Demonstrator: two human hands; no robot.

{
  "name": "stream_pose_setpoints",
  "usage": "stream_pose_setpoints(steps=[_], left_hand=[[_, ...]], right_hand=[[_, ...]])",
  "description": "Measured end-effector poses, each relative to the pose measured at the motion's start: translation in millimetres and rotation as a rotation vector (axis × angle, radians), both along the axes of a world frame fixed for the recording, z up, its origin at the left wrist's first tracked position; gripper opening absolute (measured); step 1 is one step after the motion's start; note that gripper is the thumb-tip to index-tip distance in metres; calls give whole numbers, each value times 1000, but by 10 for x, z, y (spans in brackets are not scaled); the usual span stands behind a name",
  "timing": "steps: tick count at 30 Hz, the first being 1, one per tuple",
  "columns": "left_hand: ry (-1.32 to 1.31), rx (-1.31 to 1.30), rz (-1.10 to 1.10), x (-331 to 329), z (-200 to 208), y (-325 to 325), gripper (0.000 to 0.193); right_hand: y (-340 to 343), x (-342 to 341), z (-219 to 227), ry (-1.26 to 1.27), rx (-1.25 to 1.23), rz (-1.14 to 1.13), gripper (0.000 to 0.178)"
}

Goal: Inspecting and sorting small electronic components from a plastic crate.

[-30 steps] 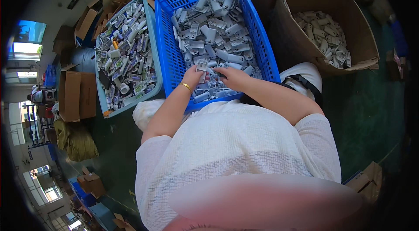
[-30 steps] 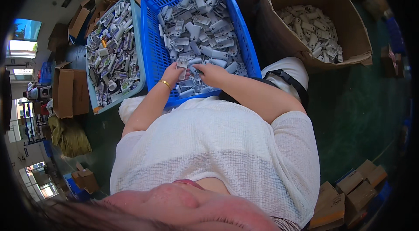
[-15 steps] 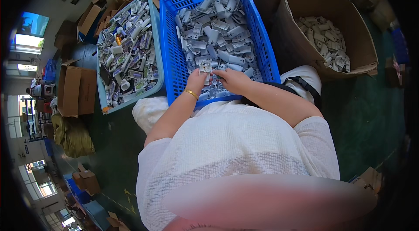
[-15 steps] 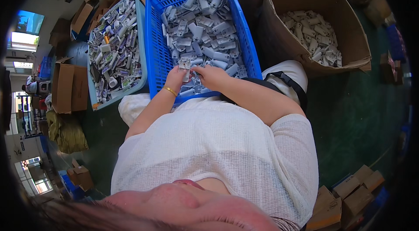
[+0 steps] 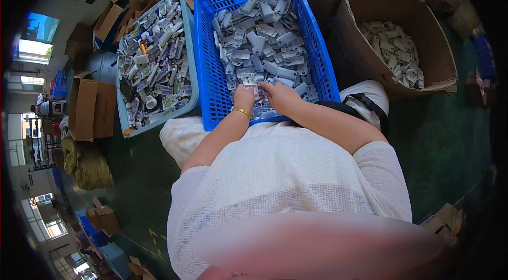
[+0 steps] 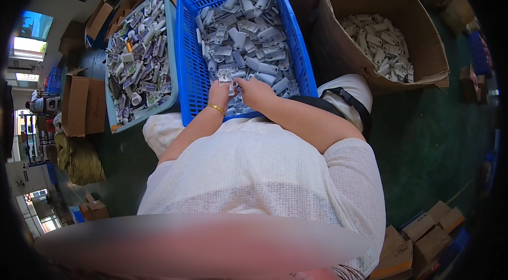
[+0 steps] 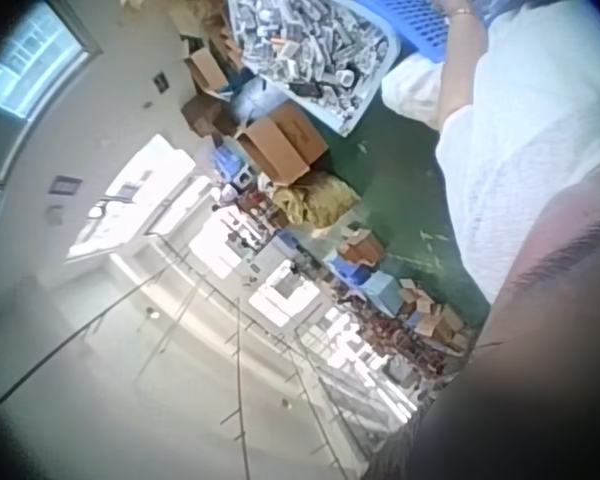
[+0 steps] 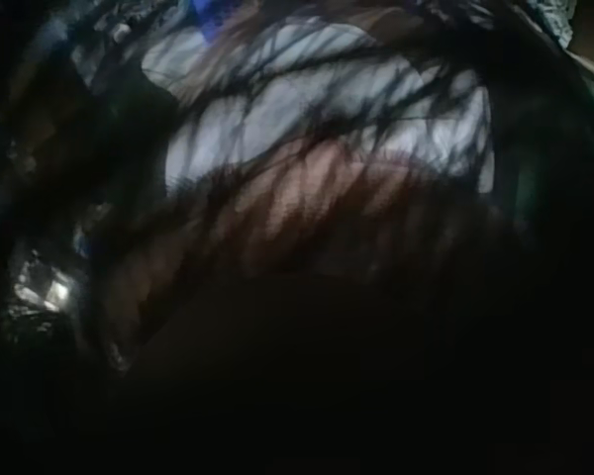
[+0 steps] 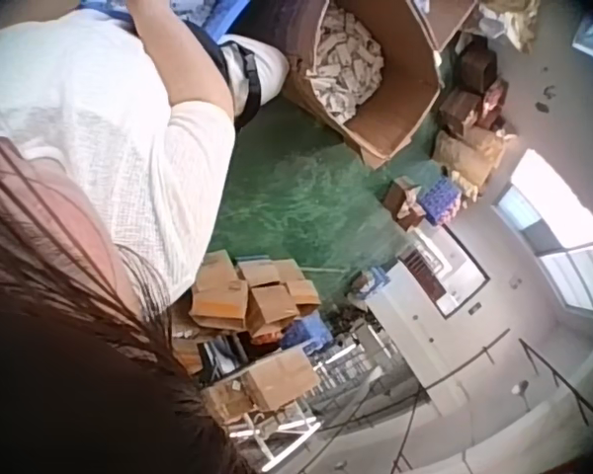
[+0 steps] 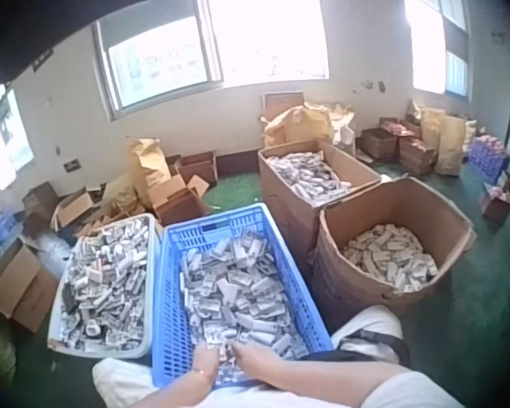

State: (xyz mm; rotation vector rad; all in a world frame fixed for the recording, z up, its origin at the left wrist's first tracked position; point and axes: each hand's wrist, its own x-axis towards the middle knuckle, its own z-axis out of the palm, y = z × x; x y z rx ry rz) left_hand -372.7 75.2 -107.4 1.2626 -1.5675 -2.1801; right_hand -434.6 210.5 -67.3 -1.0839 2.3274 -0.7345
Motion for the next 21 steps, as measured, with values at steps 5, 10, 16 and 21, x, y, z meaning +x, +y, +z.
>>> stream_pose_setpoints(steps=[5, 10, 16, 21], left_hand=[[1, -178, -67, 47, -58, -97, 16], [-28, -348, -136, 102, -109, -120, 17], [3, -172, -111, 91, -74, -123, 18], [-19, -100, -102, 81, -68, -118, 17]], right_hand=[[22, -59, -8, -36, -26, 73, 36], [11, -45, -3, -63, -2, 117, 36], [24, -45, 54, -53, -13, 128, 36], [25, 11, 75, 0, 32, 95, 37]])
